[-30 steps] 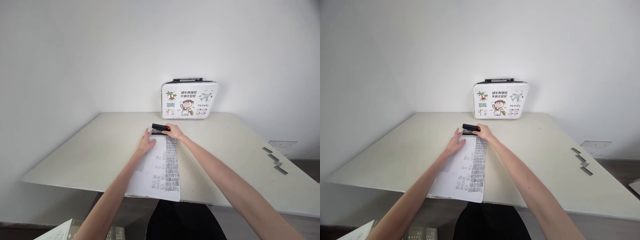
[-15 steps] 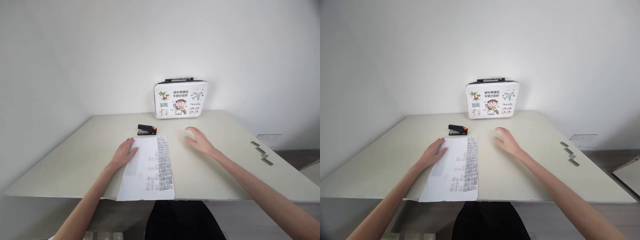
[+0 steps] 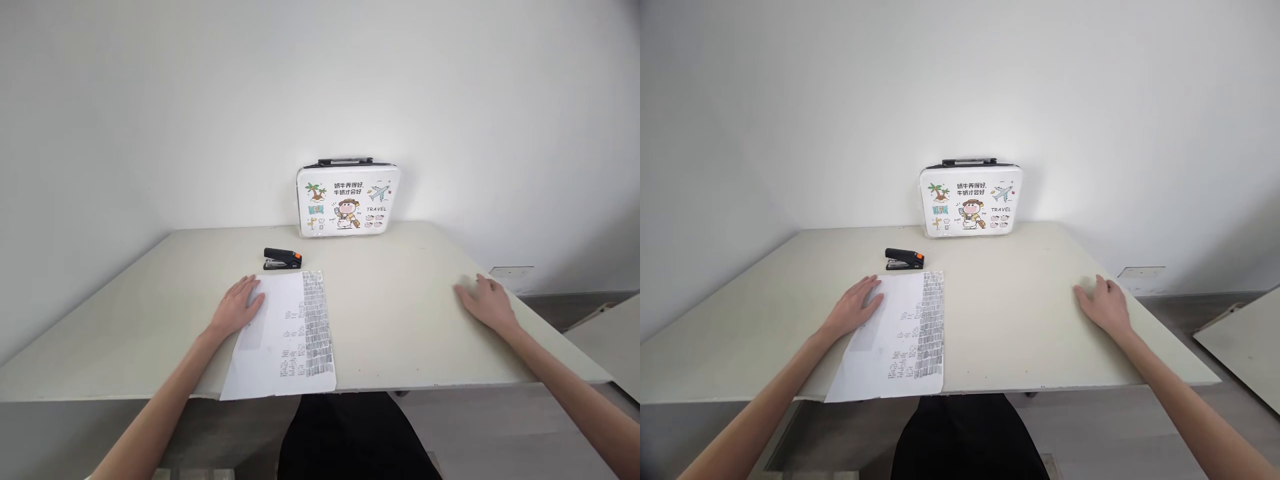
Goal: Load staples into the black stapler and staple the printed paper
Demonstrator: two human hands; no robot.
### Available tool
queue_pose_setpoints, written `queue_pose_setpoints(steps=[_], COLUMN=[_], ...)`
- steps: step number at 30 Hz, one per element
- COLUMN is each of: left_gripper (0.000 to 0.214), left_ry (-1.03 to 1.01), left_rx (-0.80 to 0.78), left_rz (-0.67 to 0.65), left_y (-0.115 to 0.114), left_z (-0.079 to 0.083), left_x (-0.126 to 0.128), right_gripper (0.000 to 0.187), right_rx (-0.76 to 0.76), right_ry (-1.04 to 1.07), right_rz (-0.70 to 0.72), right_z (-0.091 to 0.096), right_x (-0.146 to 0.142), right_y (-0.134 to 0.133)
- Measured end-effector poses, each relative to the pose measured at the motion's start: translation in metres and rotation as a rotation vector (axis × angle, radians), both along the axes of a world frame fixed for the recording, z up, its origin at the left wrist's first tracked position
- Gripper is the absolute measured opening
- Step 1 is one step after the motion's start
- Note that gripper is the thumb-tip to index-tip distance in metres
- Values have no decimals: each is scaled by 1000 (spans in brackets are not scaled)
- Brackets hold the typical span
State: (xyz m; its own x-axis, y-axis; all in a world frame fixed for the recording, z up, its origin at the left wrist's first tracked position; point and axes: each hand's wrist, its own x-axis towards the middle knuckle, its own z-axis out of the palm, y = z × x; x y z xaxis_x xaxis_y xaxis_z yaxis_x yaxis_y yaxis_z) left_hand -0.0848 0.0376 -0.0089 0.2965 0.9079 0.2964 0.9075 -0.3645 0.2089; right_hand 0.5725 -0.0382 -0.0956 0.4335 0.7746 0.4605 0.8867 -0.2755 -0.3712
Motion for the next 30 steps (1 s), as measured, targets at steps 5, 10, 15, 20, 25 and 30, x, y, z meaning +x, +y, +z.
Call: queue_pose_setpoints(steps=[5,10,15,20,25,30], left_gripper=[61,61,58,57,53,53], left_ry=[33,39,28,19,19,18], left_rx=[-3,-5,-15,-27,-26,-22], left_rz=[3,-12,-27,-13,-5,1], left_y=[-2,-4,-5,-8,-9,-10], left_z=[2,3,3,4,3,3], left_x=[1,-1,-4,-4,-3,-3], right_gripper=[45,35,34,34,32,31], right_rx=[-65,-69,-79,-76,-102,-147], right_ry=[59,105,178,226,246,266], right_rz=[186,436,668,788,804,835], right_z=[18,35,45,55,62,69], right_x=[-64,-168,-274,-343,-380,-407], right_y=[83,156,191,200,198,199])
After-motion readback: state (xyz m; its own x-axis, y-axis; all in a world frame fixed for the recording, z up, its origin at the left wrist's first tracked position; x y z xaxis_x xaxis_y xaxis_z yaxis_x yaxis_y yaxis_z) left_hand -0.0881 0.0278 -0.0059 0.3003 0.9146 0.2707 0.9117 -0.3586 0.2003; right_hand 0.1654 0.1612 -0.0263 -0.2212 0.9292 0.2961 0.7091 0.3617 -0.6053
